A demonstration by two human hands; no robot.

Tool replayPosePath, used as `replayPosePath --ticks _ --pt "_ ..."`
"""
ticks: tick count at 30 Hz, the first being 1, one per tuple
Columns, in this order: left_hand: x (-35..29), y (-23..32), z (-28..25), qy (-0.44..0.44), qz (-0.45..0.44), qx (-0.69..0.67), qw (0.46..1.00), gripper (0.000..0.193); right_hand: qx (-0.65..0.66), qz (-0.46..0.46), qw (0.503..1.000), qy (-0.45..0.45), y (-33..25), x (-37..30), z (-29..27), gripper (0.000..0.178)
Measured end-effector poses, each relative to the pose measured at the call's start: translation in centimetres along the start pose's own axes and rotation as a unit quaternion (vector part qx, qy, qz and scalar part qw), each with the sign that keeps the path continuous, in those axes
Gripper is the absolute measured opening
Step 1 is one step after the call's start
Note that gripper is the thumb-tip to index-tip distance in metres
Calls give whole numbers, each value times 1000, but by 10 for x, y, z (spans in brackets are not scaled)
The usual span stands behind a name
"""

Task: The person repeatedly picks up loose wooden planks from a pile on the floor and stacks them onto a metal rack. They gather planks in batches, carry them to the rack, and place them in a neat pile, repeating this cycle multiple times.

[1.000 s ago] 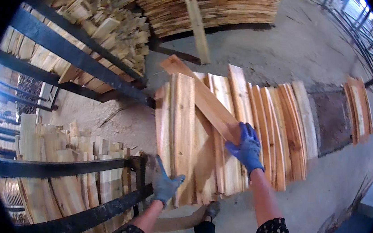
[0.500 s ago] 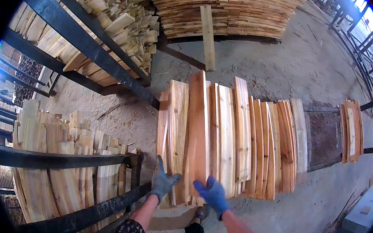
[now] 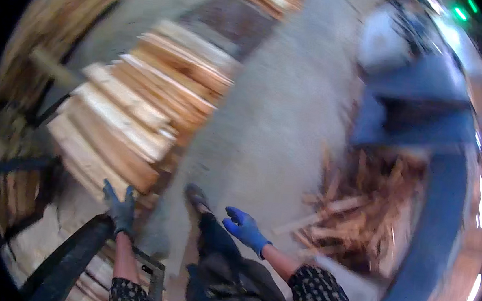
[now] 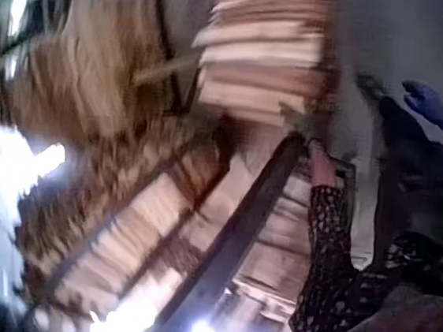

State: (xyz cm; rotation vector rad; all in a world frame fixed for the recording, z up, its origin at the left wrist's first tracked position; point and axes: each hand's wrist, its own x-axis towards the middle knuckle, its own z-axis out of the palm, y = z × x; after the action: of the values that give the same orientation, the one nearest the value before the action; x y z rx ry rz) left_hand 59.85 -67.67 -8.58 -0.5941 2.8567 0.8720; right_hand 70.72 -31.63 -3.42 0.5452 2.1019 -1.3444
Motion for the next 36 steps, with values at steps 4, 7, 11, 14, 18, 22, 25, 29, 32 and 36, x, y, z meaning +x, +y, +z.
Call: replayPosePath --ticks 4,7,11,14,18,22,25,29,32,36 --pt "-118 54 40 -244 -29 -280 928 72 34 217 969 114 137 -174 -24 57" --pt "-198 36 60 -387 -72 -287 874 62 135 305 931 146 197 -292 7 62" --pt "-278 20 58 -518 -147 -200 818 54 263 307 886 228 264 -398 81 56" --pt "-310 15 64 -543 -155 -167 808 50 348 265 855 278 280 -448 99 48" --pt "-332 14 77 -531 -108 -177 822 43 363 180 858 316 345 -492 116 44" --pt "-371 37 86 -484 -88 -215 844 38 548 222 771 237 384 -515 94 46" --pt "-456 60 102 -482 -142 -348 792 36 606 171 736 250 453 -567 143 45" --pt "-555 -1 152 -636 -30 -296 712 31 673 242 652 251 490 -632 154 43" --pt "-690 19 147 -676 -70 -164 715 33 653 305 629 291 528 -694 207 45" --pt "-738 -11 147 -702 -157 -137 681 49 601 339 657 302 558 -724 247 47"
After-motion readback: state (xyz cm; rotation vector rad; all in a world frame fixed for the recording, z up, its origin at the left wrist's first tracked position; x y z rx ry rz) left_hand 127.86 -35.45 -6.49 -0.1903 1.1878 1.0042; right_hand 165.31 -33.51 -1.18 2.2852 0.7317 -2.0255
